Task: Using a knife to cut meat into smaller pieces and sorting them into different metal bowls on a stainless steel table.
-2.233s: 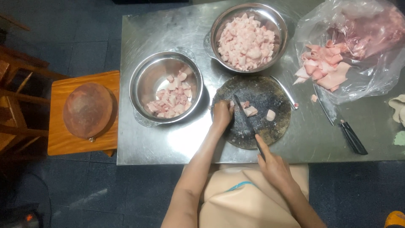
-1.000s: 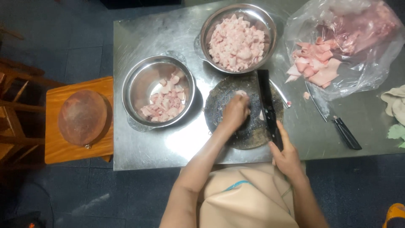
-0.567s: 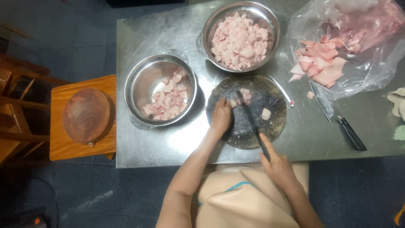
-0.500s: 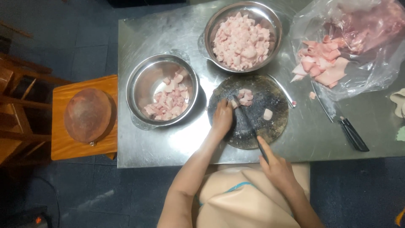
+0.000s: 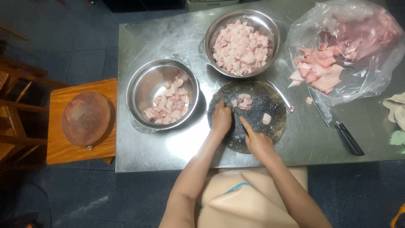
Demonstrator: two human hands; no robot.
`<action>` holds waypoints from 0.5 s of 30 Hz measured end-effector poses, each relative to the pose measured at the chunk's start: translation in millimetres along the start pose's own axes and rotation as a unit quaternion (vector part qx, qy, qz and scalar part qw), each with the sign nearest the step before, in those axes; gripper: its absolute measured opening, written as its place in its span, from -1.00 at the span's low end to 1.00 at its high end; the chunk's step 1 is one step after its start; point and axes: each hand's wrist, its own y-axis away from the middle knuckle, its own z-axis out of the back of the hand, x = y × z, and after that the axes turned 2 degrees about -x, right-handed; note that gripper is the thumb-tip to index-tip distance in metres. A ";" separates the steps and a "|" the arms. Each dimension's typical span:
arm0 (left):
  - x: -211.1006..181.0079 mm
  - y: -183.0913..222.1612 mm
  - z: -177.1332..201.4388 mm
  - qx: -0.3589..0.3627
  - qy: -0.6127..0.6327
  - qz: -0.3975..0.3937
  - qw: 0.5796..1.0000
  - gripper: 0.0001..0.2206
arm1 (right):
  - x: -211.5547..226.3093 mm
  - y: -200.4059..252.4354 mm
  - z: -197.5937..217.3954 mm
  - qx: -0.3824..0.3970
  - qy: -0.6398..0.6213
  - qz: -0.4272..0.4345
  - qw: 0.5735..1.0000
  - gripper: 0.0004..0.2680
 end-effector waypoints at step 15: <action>-5.7 8.2 -18.5 0.021 0.048 0.060 0.997 -0.83 | -16.6 71.7 3.3 0.042 -0.049 -0.059 0.996 -0.52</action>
